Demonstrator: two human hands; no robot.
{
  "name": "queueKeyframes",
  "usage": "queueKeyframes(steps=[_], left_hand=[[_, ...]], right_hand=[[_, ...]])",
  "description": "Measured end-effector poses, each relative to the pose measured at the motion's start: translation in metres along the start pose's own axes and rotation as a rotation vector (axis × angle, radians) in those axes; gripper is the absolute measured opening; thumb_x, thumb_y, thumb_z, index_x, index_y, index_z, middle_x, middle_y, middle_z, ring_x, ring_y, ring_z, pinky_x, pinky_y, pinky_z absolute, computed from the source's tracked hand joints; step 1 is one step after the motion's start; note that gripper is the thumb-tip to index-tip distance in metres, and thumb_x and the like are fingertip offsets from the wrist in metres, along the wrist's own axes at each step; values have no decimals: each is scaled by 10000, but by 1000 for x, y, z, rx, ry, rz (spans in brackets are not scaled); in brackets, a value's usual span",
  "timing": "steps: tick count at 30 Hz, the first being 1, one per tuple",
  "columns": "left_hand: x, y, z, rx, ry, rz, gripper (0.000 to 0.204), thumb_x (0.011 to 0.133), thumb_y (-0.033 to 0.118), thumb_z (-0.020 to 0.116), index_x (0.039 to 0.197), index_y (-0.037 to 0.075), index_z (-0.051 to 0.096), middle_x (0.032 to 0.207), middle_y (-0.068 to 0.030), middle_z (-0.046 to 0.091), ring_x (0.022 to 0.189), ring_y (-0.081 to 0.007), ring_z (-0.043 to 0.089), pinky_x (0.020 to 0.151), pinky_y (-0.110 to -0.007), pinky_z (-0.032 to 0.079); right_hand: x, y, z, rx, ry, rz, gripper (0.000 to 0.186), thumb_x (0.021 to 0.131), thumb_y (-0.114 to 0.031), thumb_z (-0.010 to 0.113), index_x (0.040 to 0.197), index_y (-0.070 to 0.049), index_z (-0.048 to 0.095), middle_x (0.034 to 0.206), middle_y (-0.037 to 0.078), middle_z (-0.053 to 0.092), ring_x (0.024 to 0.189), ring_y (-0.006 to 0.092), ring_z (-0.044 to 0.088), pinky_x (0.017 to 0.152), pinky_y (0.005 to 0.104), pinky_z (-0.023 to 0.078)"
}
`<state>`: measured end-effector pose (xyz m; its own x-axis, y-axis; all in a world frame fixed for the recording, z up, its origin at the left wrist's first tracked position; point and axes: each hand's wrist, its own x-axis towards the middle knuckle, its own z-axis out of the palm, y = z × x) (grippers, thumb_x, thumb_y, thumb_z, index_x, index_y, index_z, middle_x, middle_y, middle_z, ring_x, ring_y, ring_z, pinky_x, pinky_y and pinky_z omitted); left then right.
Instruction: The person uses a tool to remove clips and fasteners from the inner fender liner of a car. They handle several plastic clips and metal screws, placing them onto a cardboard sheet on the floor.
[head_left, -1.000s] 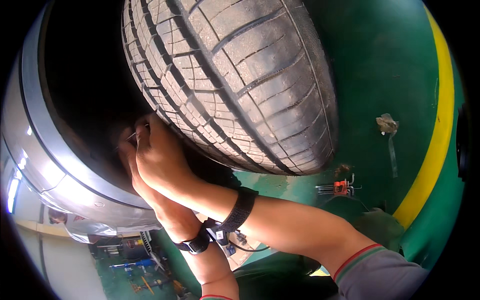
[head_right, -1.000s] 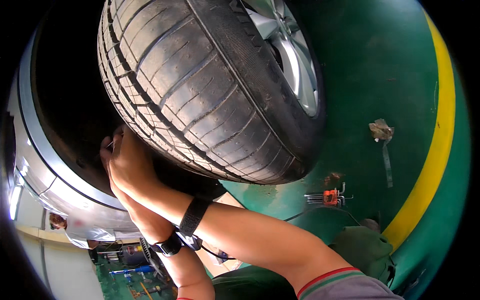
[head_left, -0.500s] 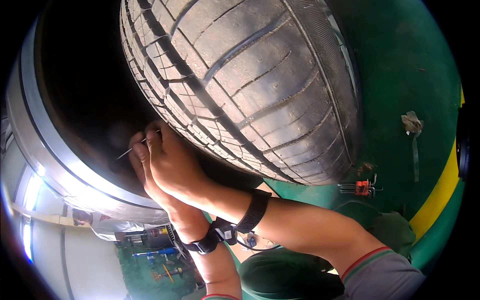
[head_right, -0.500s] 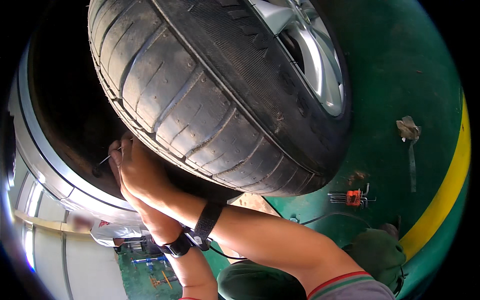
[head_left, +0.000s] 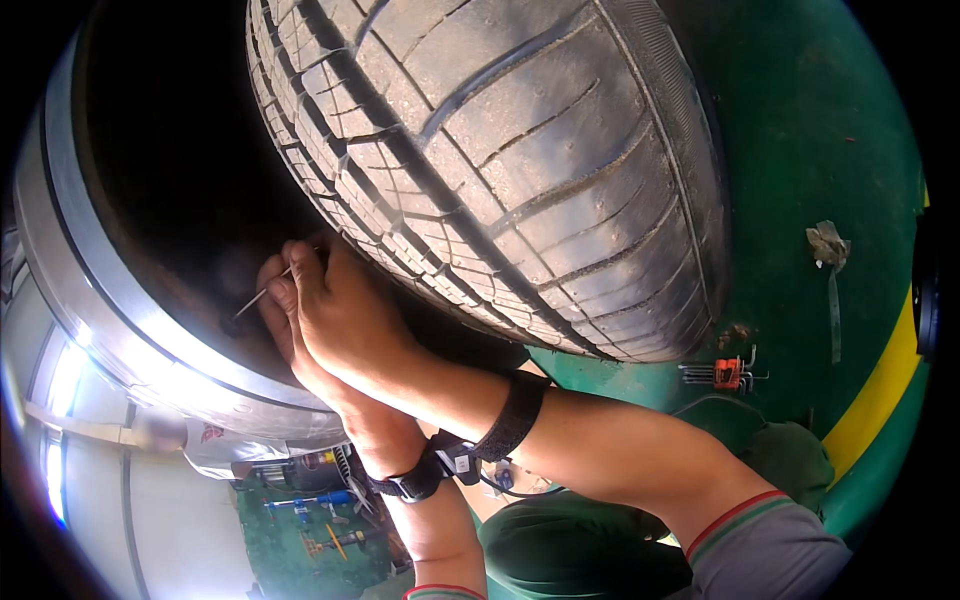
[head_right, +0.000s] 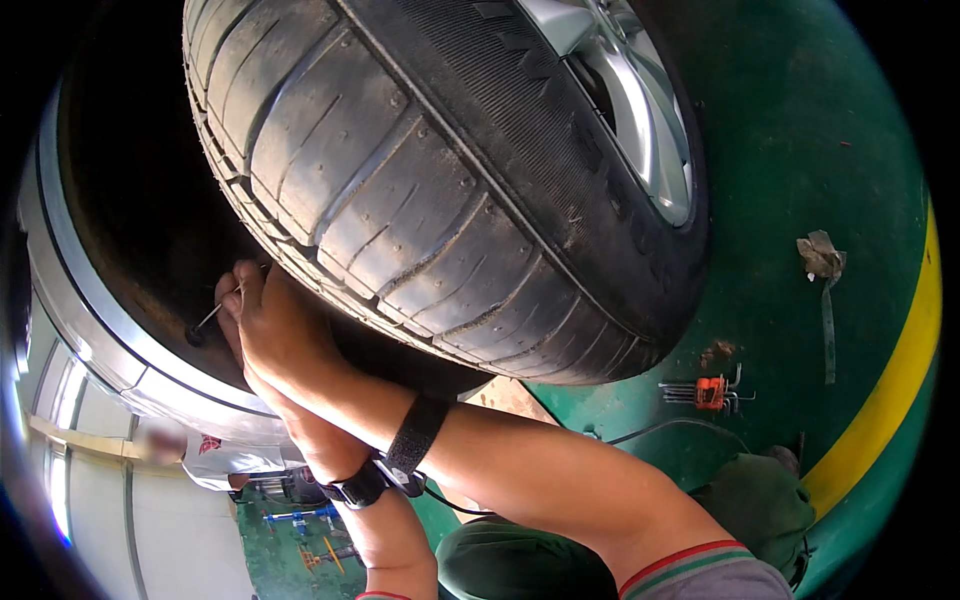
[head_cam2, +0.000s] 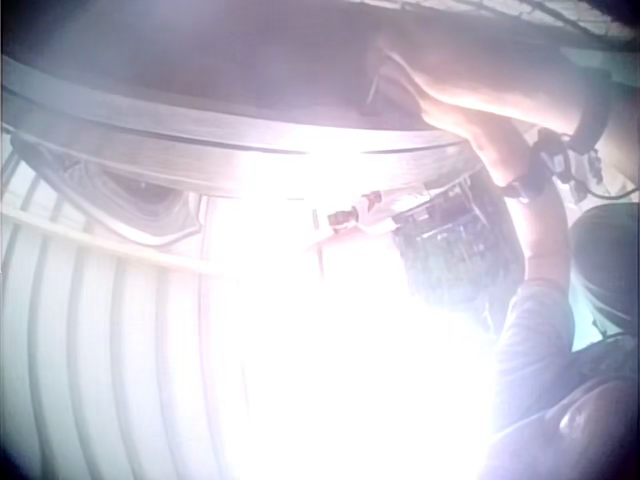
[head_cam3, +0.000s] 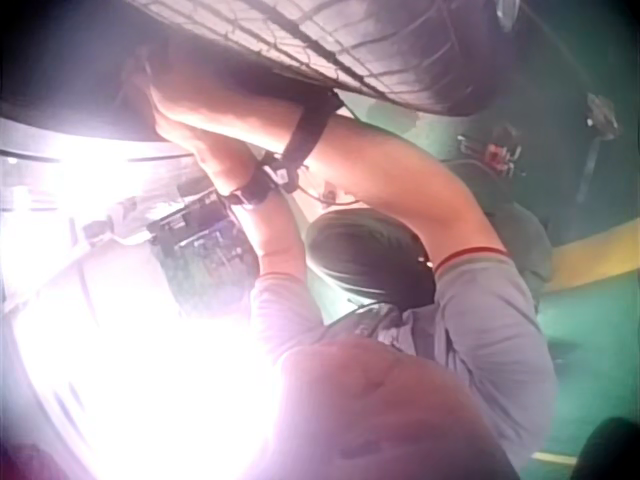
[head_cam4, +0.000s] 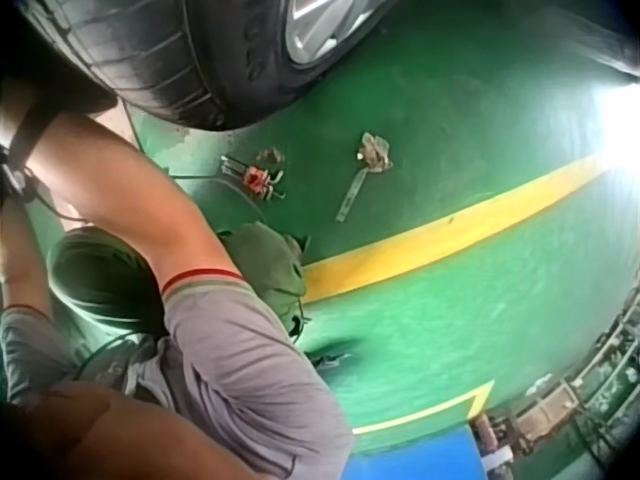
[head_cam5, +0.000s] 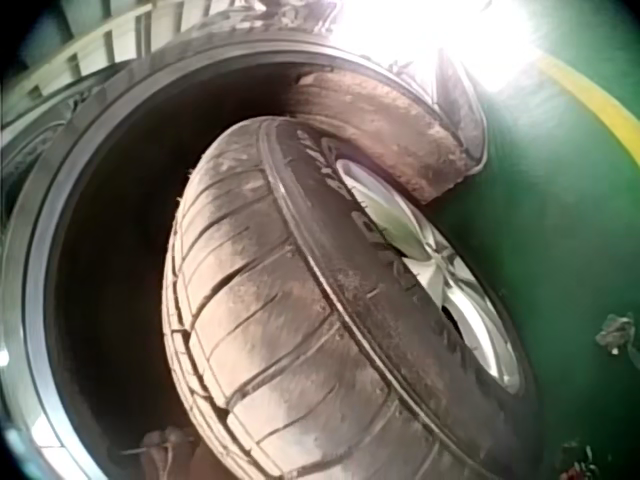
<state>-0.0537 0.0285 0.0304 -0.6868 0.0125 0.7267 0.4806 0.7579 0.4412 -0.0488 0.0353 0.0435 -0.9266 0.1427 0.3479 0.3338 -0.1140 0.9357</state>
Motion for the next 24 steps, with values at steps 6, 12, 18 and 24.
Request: queueKeyframes(steps=[6, 12, 18, 24], left_hand=[[1, -3, -1, -92, 2, -40, 306, 1062, 234, 381, 1270, 57, 520, 1192, -85, 603, 1096, -178, 572, 949, -304, 443], [2, -6, -2, 149, -96, 29, 322, 1076, 252, 361, 1294, 63, 504, 1232, -74, 594, 1145, -172, 555, 985, -312, 428], [8, 1, -7, -939, -200, -266, 340, 1078, 262, 345, 1316, 69, 492, 1258, -68, 577, 1180, -188, 517, 1040, -331, 375], [8, -3, -1, -863, -183, -397, 310, 1072, 247, 378, 1287, 72, 517, 1216, -63, 584, 1155, -183, 518, 1025, -328, 376]], right_hand=[[7, 3, -19, -102, -236, -72, 185, 990, -14, 515, 1162, -78, 537, 1207, 57, 560, 1215, 163, 493, 1169, 320, 299], [9, 1, -27, 146, -117, -34, 230, 1014, -73, 486, 1242, -75, 514, 1316, 114, 521, 1278, 222, 454, 1178, 341, 290], [17, -14, 9, -558, 191, 74, 268, 1041, -115, 422, 1298, -62, 476, 1373, 145, 469, 1322, 274, 399, 1161, 350, 292], [19, -18, 12, -949, 162, -19, 255, 1028, -109, 433, 1267, -33, 477, 1327, 153, 480, 1302, 257, 414, 1133, 345, 318]])
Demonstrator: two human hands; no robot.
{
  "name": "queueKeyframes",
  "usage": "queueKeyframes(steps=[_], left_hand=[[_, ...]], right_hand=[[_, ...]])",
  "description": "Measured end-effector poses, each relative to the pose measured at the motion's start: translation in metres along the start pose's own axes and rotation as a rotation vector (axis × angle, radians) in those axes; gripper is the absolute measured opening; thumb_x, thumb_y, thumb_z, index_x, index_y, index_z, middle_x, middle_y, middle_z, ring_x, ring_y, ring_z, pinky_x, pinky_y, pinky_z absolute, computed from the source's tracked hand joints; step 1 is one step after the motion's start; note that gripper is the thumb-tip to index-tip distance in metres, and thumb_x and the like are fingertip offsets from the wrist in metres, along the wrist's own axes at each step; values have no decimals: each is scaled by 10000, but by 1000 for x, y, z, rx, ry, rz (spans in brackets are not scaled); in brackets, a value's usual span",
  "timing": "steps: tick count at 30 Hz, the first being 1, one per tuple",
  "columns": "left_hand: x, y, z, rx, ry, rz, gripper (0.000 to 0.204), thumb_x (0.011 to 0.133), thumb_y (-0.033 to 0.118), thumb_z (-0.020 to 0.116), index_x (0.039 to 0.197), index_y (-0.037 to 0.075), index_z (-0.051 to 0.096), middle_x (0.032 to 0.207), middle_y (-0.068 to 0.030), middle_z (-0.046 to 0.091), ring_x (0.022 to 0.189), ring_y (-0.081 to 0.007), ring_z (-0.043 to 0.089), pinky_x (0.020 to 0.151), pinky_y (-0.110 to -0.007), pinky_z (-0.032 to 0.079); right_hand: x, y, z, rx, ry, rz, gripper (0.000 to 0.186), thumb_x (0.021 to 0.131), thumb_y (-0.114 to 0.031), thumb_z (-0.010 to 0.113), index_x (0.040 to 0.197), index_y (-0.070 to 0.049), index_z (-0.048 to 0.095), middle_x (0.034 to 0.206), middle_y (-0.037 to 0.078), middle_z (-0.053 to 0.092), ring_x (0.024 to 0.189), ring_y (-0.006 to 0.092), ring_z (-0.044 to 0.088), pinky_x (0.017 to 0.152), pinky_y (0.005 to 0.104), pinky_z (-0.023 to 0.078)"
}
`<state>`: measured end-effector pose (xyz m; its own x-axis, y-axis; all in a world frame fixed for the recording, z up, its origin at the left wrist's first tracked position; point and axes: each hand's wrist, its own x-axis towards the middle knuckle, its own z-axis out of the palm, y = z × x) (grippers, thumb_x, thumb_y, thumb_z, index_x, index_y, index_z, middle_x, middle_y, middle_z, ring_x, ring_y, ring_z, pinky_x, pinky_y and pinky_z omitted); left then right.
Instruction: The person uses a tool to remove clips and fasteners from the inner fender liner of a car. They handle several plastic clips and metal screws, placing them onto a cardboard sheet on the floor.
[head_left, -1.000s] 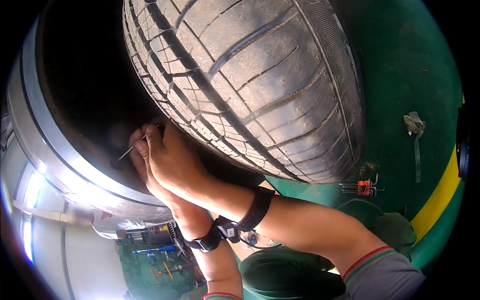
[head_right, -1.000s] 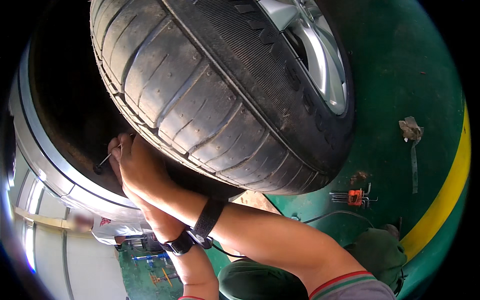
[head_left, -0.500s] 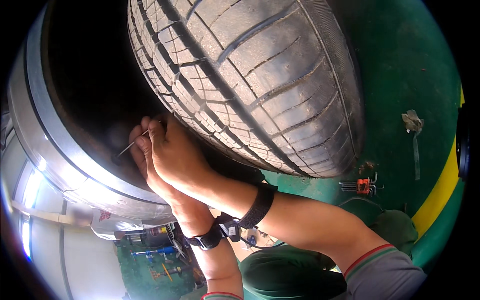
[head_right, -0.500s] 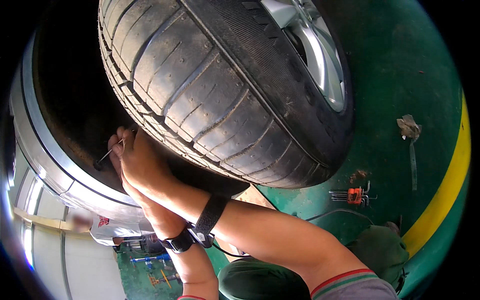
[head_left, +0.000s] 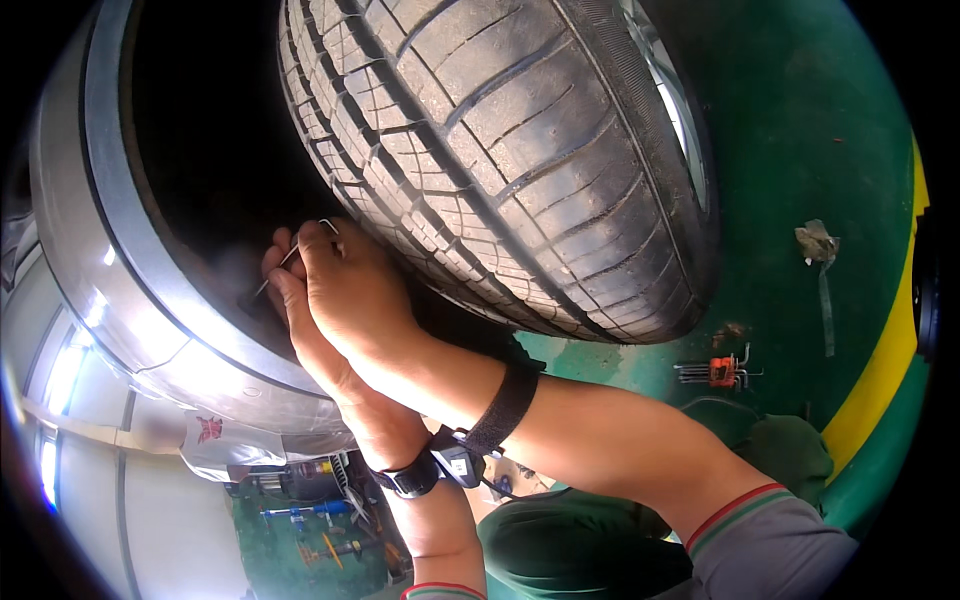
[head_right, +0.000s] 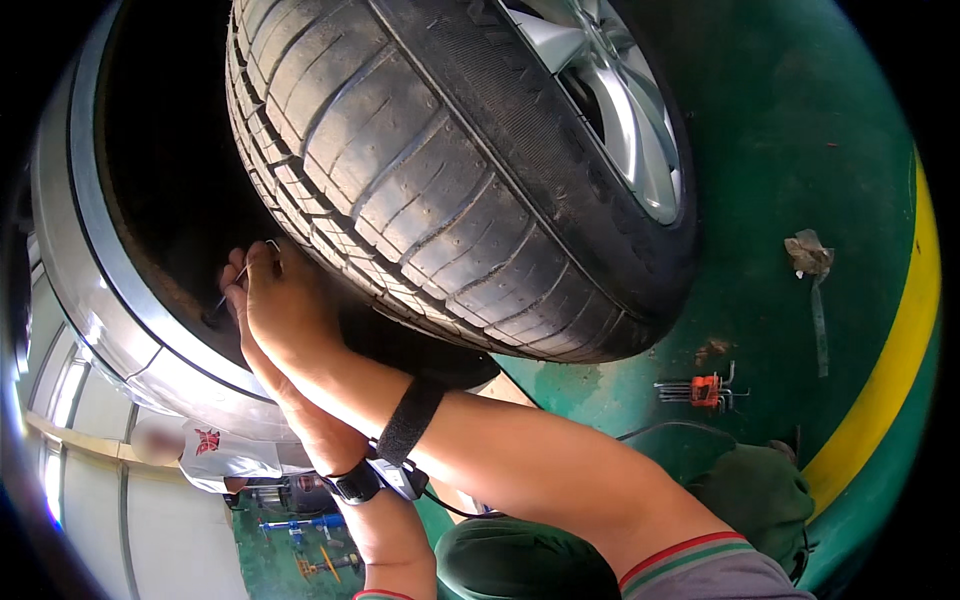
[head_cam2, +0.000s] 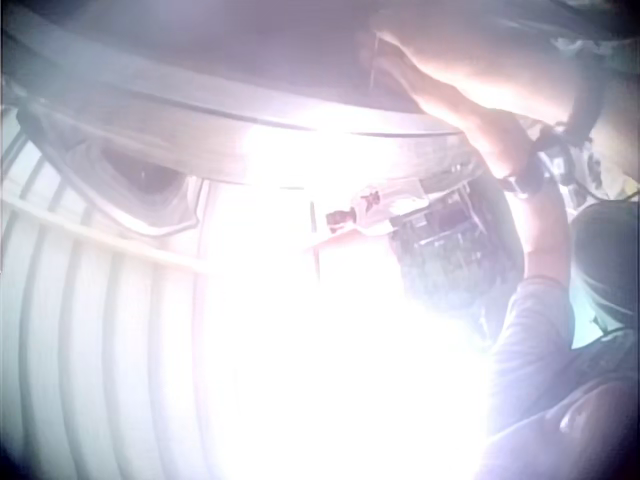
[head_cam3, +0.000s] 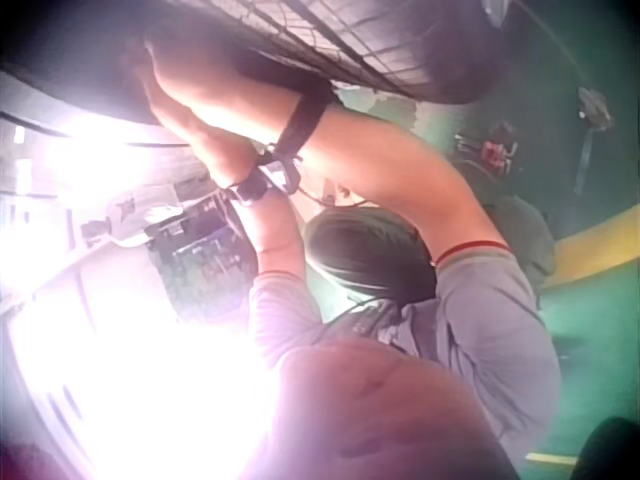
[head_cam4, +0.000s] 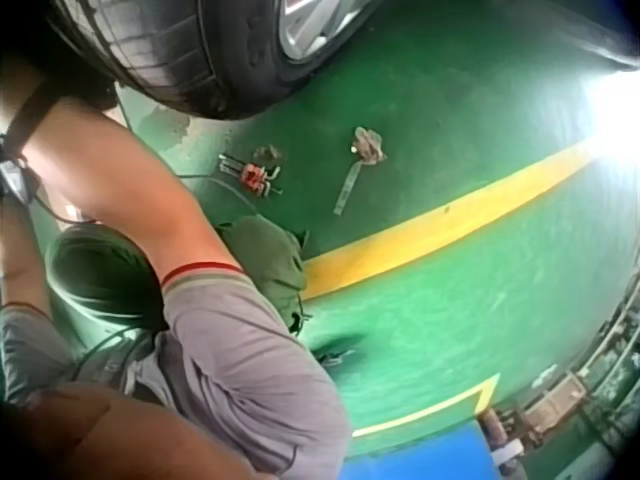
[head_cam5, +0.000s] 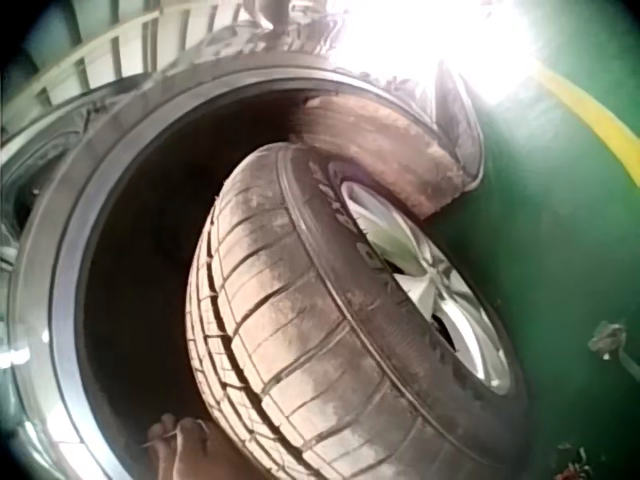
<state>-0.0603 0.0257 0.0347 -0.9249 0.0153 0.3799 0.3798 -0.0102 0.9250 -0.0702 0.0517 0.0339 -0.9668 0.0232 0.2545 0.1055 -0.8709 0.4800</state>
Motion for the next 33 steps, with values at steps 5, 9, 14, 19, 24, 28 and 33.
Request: queueKeyframes(steps=[5, 9, 14, 19, 24, 28, 33], left_hand=[[3, 0, -2, -6, 59, -8, 244, 1044, 212, 453, 1221, 86, 565, 1077, -1, 570, 983, -91, 519, 850, -215, 389], [15, 16, -11, -270, -131, -17, 191, 1022, 183, 513, 1168, 97, 604, 966, 49, 559, 846, -17, 520, 710, -124, 400], [15, 5, -16, -632, -361, 6, 304, 1060, 261, 417, 1238, 55, 550, 1120, -26, 592, 1034, -106, 533, 884, -218, 416], [3, 5, 25, -135, 90, 105, 314, 1073, 236, 355, 1213, 22, 538, 1011, -34, 588, 939, -111, 564, 873, -236, 467], [2, 9, 28, -186, 146, 75, 294, 1057, 212, 438, 1216, -7, 554, 882, 11, 595, 683, -45, 452, 680, -164, 418], [-4, 14, 26, -50, 176, 105, 257, 1059, 242, 444, 1128, 46, 595, 803, 36, 561, 638, -22, 423, 600, -159, 391], [-4, 10, 18, -72, 137, 100, 272, 1065, 244, 423, 1126, 35, 586, 825, 2, 582, 662, -47, 472, 648, -176, 433]], right_hand=[[-6, -30, 17, -569, 44, -83, 231, 995, -151, 494, 1176, -10, 521, 1147, 134, 546, 1100, 214, 510, 968, 334, 422], [-4, -46, 24, -252, 133, 131, 367, 984, -362, 476, 1119, -39, 587, 869, 36, 597, 723, 108, 526, 667, 251, 442], [-10, -55, 21, -127, -79, 242, 433, 1010, -431, 485, 1140, -28, 572, 915, 32, 600, 791, 104, 527, 742, 250, 462], [-2, -51, 2, -48, -137, 248, 398, 993, -426, 522, 1072, -41, 585, 914, 34, 606, 796, 130, 539, 760, 256, 472], [-1, -59, 12, -282, -13, 213, 405, 976, -461, 527, 1011, -61, 576, 822, -6, 556, 723, 109, 503, 675, 236, 441], [-4, -52, 22, -347, 104, 239, 363, 1028, -419, 475, 899, -83, 524, 743, -30, 437, 642, 93, 407, 604, 220, 400], [-2, -47, 32, -534, 286, 229, 375, 1060, -331, 399, 785, -90, 481, 645, -22, 414, 542, 91, 364, 501, 219, 340]])
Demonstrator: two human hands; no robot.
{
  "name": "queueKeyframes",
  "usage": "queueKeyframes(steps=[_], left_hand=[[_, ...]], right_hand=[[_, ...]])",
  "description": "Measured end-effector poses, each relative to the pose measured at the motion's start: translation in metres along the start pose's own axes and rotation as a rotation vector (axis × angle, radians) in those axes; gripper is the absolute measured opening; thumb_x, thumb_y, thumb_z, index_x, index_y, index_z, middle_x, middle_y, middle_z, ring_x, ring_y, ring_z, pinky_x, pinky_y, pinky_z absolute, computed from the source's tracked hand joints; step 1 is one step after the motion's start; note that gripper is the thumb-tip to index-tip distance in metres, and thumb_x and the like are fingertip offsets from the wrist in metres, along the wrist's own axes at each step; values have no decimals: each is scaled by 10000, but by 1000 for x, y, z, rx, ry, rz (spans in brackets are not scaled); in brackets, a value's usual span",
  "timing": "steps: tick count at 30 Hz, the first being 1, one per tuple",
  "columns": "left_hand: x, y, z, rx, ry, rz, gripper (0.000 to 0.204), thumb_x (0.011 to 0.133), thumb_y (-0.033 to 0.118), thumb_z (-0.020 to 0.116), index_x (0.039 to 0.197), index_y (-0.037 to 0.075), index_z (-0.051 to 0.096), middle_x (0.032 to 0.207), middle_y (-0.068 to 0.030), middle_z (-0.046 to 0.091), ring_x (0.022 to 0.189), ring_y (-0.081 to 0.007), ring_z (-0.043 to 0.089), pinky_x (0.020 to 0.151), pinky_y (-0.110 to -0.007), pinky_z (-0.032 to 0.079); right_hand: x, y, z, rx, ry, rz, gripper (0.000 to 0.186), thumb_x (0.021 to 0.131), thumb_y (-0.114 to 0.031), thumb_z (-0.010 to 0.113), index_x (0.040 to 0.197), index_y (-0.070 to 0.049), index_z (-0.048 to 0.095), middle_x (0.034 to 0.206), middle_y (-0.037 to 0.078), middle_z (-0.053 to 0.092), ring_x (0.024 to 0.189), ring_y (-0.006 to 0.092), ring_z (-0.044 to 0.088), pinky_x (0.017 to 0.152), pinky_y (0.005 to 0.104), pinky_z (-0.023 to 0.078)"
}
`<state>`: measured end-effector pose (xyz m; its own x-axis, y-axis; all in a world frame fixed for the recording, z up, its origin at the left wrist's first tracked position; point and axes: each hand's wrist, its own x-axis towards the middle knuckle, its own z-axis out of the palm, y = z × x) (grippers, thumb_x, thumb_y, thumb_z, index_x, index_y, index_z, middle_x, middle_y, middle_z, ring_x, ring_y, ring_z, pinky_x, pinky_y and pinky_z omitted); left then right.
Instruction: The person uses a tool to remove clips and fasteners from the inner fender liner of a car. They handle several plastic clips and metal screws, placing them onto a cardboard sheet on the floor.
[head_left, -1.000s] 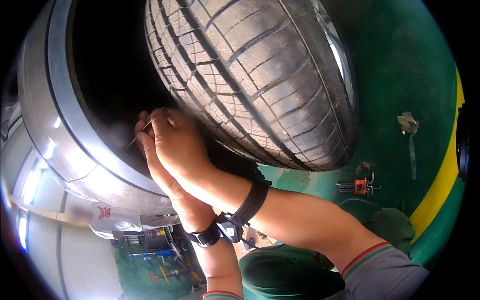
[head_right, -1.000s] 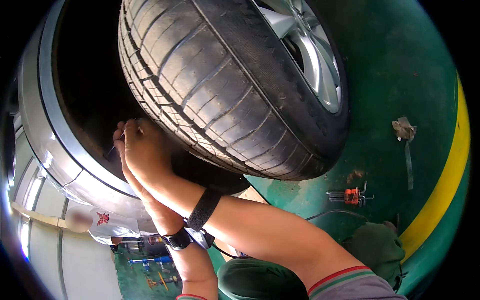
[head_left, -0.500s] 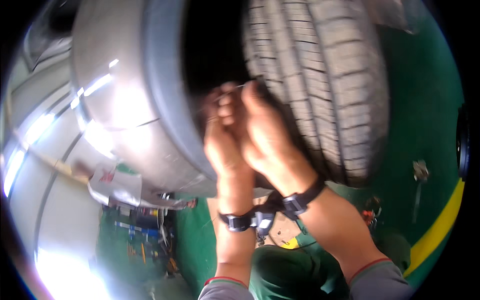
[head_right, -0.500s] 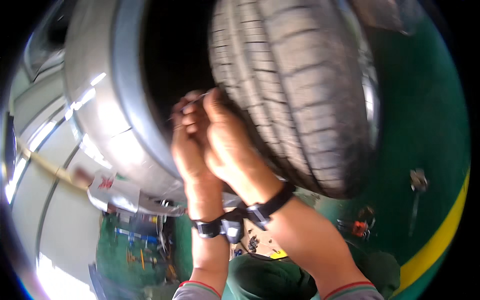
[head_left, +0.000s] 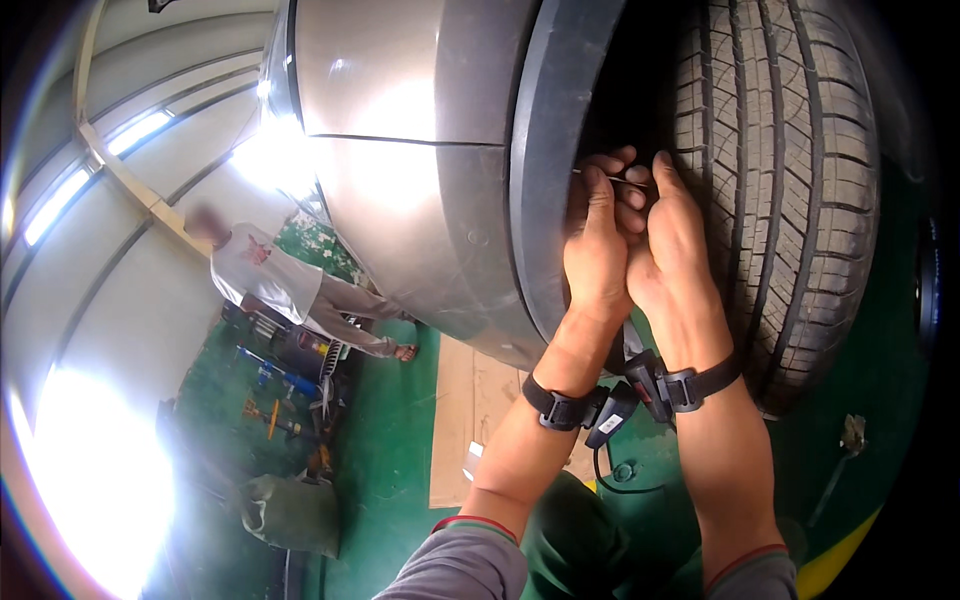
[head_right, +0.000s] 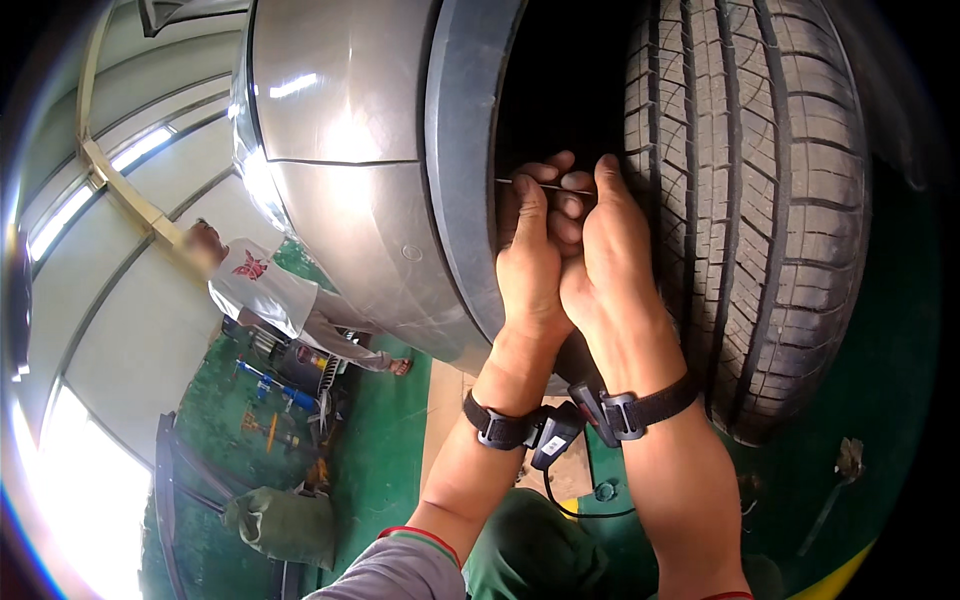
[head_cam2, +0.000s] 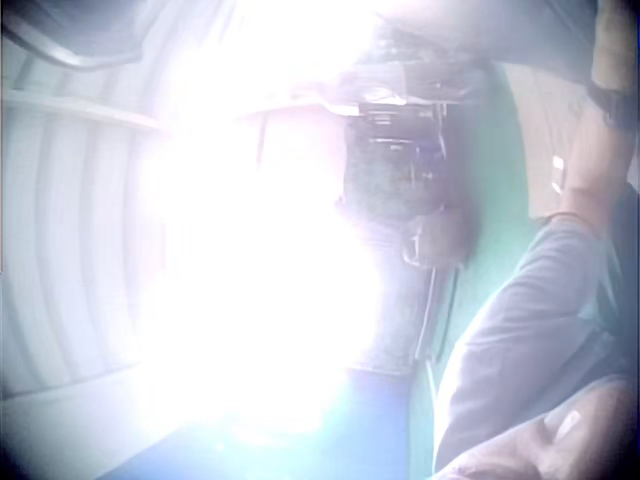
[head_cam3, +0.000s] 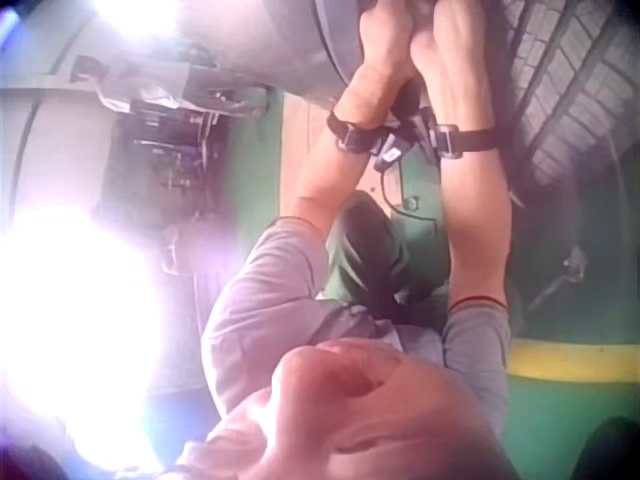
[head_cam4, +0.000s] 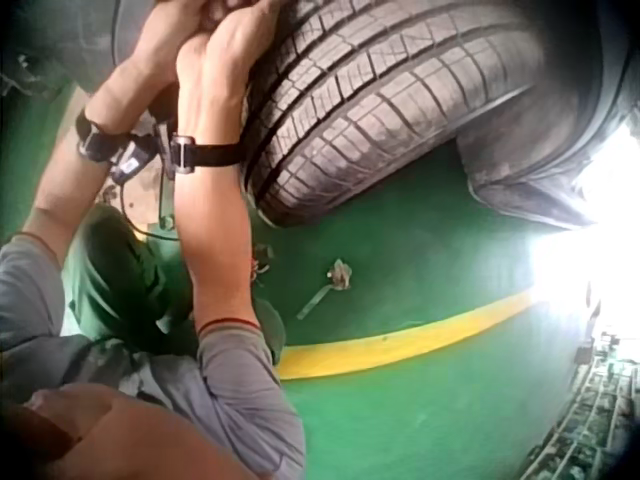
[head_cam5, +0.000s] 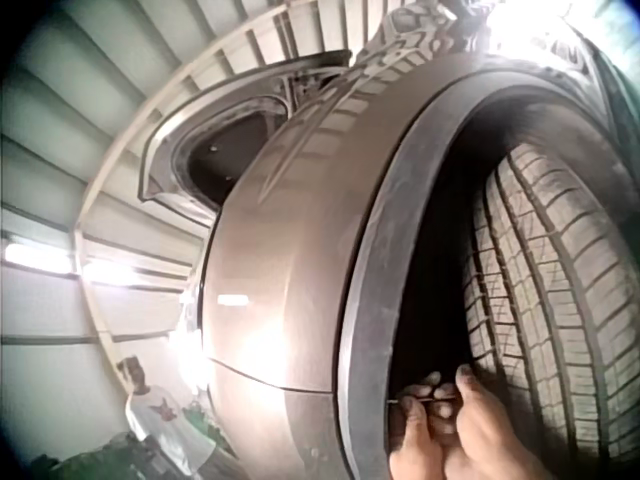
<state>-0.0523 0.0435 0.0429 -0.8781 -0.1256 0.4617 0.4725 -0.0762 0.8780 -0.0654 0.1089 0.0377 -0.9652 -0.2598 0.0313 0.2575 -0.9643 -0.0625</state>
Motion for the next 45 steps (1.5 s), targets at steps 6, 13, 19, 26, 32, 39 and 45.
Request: queueKeyframes(steps=[6, 13, 19, 26, 32, 39, 45], left_hand=[[0, -6, 2, -5, -1, 22, 283, 1067, 252, 409, 1102, 29, 578, 907, -43, 632, 741, -81, 548, 750, -212, 479], [-7, 6, 3, 50, 70, -106, 296, 1062, 281, 425, 1099, 51, 607, 931, -21, 636, 620, -38, 472, 613, -155, 428], [-10, 5, 5, 130, 147, -133, 305, 1058, 295, 433, 1129, 70, 627, 1078, -26, 663, 638, -37, 496, 629, -159, 436], [-25, 15, 0, 764, 78, -125, 505, 1076, 376, 298, 1291, 27, 593, 1263, -102, 623, 1130, -199, 569, 1009, -314, 418], [-62, 47, -15, 1404, -164, 666, 240, 928, 18, 568, 1156, -15, 637, 1058, -180, 683, 966, -331, 662, 850, -359, 527], [1, 84, 18, 2333, -581, 1243, 234, 830, 148, 562, 1031, 87, 665, 1075, -24, 653, 1108, -215, 577, 1044, -430, 376], [9, 87, 19, 2298, -615, 1086, 185, 782, 94, 529, 908, 31, 648, 857, -108, 612, 1039, -274, 583, 1102, -514, 299]], right_hand=[[3, -3, -4, -55, 12, -28, 361, 1054, -301, 394, 780, -86, 490, 643, -26, 402, 536, 96, 342, 491, 227, 309], [-8, -7, 1, 8, 2, 44, 364, 1035, -317, 391, 819, -58, 530, 650, -6, 437, 549, 103, 363, 503, 240, 322], [2, 1, -16, -255, 100, 18, 396, 1009, -361, 384, 886, -54, 600, 759, 46, 580, 644, 156, 529, 614, 283, 450], [-2, 9, -15, -861, 165, -316, 389, 1011, -261, 313, 958, 33, 562, 878, 316, 653, 844, 450, 657, 747, 505, 527], [-11, 1, 0, -296, 113, 34, 447, 985, -288, 352, 612, -81, 487, 583, 46, 507, 592, 167, 459, 618, 308, 365], [3, 14, -22, -389, 114, -221, 419, 996, -260, 340, 725, -17, 549, 624, 148, 563, 639, 273, 571, 677, 424, 454], [1, 15, -26, -13, -133, -17, 487, 1017, -451, 378, 741, -96, 566, 600, -4, 490, 561, 109, 442, 511, 253, 339]])
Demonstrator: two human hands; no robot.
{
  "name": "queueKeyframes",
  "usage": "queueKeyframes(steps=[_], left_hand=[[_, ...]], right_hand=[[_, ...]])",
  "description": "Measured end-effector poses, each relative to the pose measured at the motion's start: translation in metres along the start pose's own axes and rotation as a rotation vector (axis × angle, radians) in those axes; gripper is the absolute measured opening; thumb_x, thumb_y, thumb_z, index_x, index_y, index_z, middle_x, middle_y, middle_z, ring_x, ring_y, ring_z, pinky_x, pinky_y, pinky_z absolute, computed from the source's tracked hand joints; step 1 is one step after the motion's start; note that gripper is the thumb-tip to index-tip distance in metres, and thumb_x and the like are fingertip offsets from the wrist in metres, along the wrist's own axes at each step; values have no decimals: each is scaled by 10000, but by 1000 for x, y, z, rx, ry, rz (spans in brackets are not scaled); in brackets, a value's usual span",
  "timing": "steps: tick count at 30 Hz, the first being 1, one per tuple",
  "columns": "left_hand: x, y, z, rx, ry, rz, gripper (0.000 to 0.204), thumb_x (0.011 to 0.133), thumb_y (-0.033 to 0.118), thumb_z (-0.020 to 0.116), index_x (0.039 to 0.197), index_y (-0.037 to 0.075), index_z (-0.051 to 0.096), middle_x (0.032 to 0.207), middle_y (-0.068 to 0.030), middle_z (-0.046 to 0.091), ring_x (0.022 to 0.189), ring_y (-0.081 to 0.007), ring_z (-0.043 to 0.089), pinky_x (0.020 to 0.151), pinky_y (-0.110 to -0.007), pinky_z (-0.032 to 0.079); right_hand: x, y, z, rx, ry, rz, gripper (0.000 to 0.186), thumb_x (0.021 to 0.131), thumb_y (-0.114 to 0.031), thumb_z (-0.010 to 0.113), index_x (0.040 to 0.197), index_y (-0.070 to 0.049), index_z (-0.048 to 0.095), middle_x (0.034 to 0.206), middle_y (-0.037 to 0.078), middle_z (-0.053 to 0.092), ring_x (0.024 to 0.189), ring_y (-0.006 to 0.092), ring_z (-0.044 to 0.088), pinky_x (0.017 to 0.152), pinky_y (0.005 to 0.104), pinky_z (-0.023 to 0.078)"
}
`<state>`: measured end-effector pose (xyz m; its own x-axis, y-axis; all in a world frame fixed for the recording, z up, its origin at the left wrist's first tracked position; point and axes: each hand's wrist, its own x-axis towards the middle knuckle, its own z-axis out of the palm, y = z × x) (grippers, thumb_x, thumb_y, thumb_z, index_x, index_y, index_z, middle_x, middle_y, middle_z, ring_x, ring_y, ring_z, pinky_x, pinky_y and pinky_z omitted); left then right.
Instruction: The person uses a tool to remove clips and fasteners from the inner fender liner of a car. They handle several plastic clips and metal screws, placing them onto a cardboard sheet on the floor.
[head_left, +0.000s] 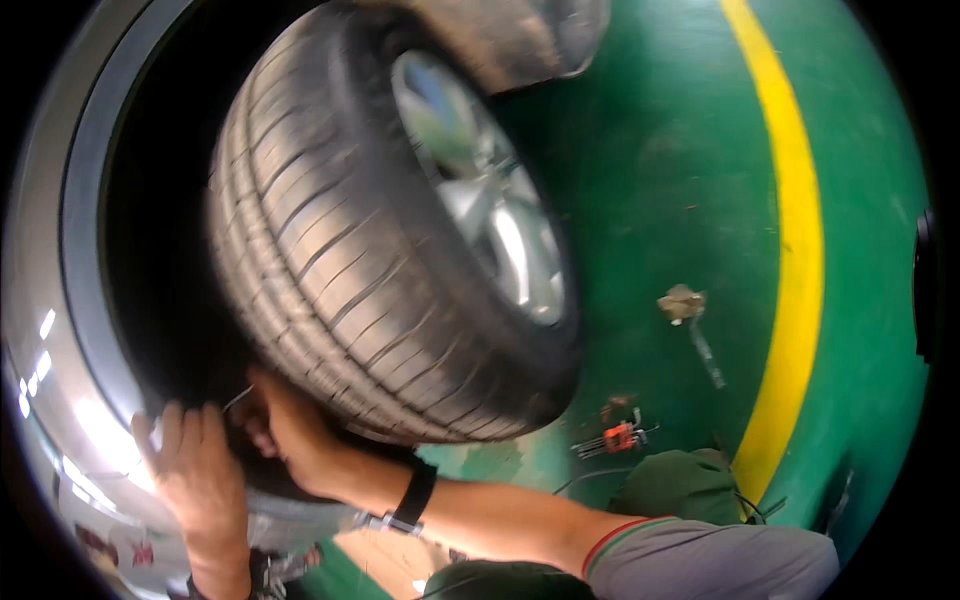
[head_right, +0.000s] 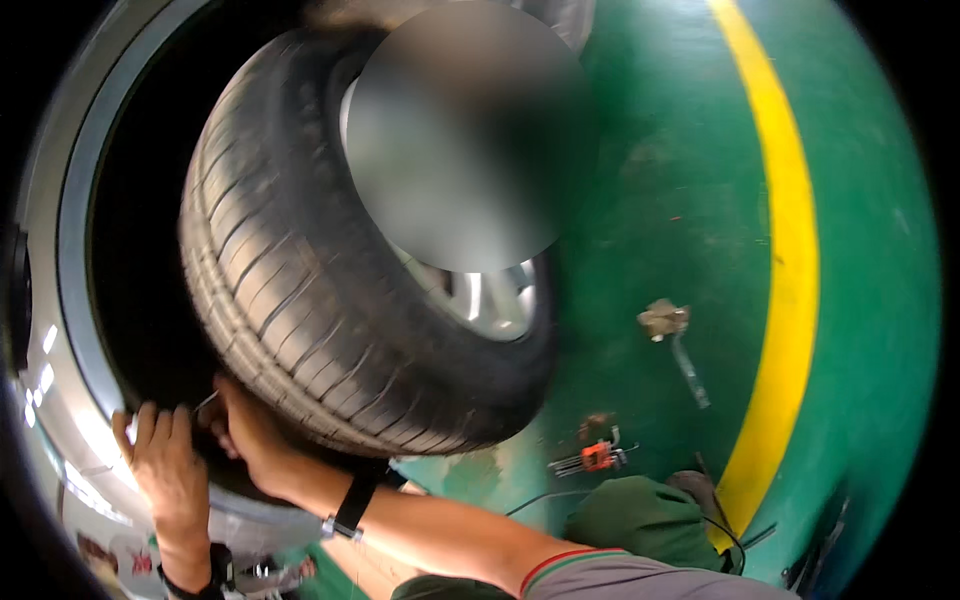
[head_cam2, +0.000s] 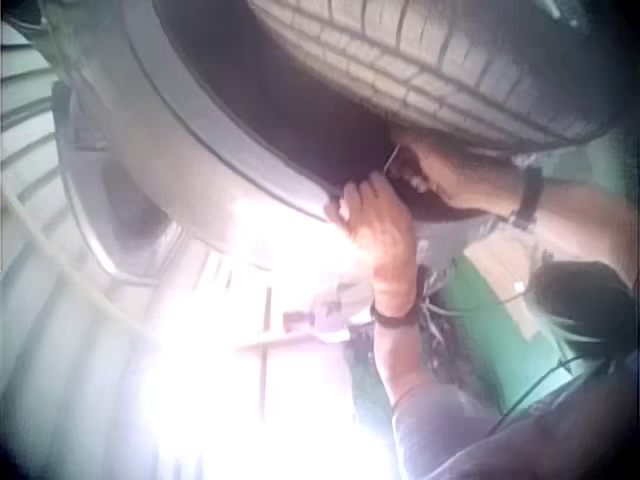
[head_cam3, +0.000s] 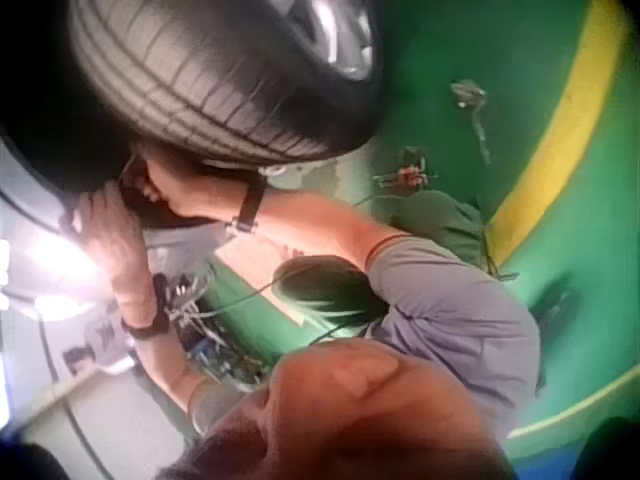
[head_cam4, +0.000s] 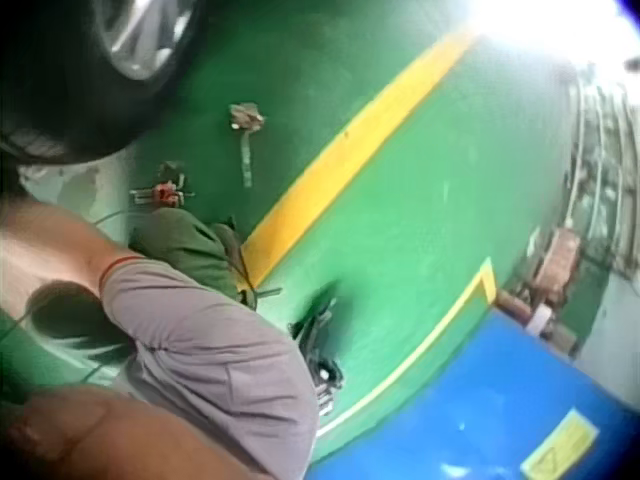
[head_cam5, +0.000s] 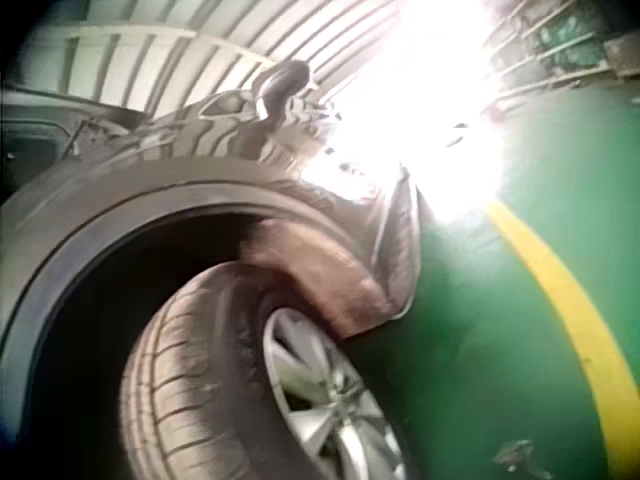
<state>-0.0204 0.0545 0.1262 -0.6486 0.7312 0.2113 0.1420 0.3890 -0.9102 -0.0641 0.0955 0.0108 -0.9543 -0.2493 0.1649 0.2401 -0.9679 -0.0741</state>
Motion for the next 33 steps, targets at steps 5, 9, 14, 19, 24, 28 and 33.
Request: queueKeyframes(steps=[5, 9, 14, 19, 24, 28, 33], left_hand=[[-9, -13, 13, -101, 64, -30, 152, 693, -22, 517, 815, -40, 605, 815, -190, 582, 1003, -372, 545, 1117, -545, 261], [8, -9, -19, 91, -185, 121, 248, 756, 127, 597, 1000, 153, 634, 919, -24, 635, 1003, -203, 572, 1032, -521, 341], [9, -7, -28, 111, -146, 141, 144, 771, 100, 566, 897, 138, 624, 847, -23, 609, 998, -208, 576, 1020, -497, 363], [9, -7, -27, 144, -186, 149, 132, 766, 98, 564, 878, 145, 616, 841, -18, 610, 981, -209, 576, 1024, -490, 360], [8, -6, -22, 177, -188, 140, 127, 756, 108, 571, 862, 158, 620, 836, -9, 615, 984, -201, 577, 1024, -472, 358], [6, -5, -20, 171, -110, 138, 103, 734, 111, 586, 816, 162, 622, 800, -7, 615, 966, -193, 584, 1019, -466, 361], [6, -9, -15, 188, -71, 131, 105, 729, 113, 607, 819, 152, 645, 788, -4, 635, 964, -188, 601, 1011, -472, 366]], right_hand=[[-4, 15, -1, 435, -233, -55, 270, 1007, -352, 550, 1140, -119, 579, 906, -16, 573, 797, 82, 509, 684, 213, 405], [15, 28, -12, 468, -252, -182, 226, 977, -319, 605, 1103, -132, 600, 945, -54, 595, 832, 64, 531, 695, 206, 408], [27, 41, -14, 399, -158, -241, 229, 965, -347, 625, 1052, -134, 621, 933, -47, 590, 822, 67, 520, 695, 221, 399], [26, 40, -12, 244, -45, -234, 215, 961, -359, 628, 968, -145, 617, 841, -40, 556, 755, 71, 488, 657, 221, 366], [18, 33, 3, 135, 158, -241, 225, 966, -355, 609, 936, -132, 613, 818, -37, 550, 724, 81, 463, 636, 223, 358], [25, 36, 0, 180, 144, -75, 272, 967, -375, 576, 862, -124, 567, 754, -41, 511, 642, 92, 405, 574, 233, 321], [20, 29, -10, 389, -75, 35, 285, 981, -439, 541, 932, -163, 595, 758, -56, 488, 660, 81, 420, 585, 229, 306]])
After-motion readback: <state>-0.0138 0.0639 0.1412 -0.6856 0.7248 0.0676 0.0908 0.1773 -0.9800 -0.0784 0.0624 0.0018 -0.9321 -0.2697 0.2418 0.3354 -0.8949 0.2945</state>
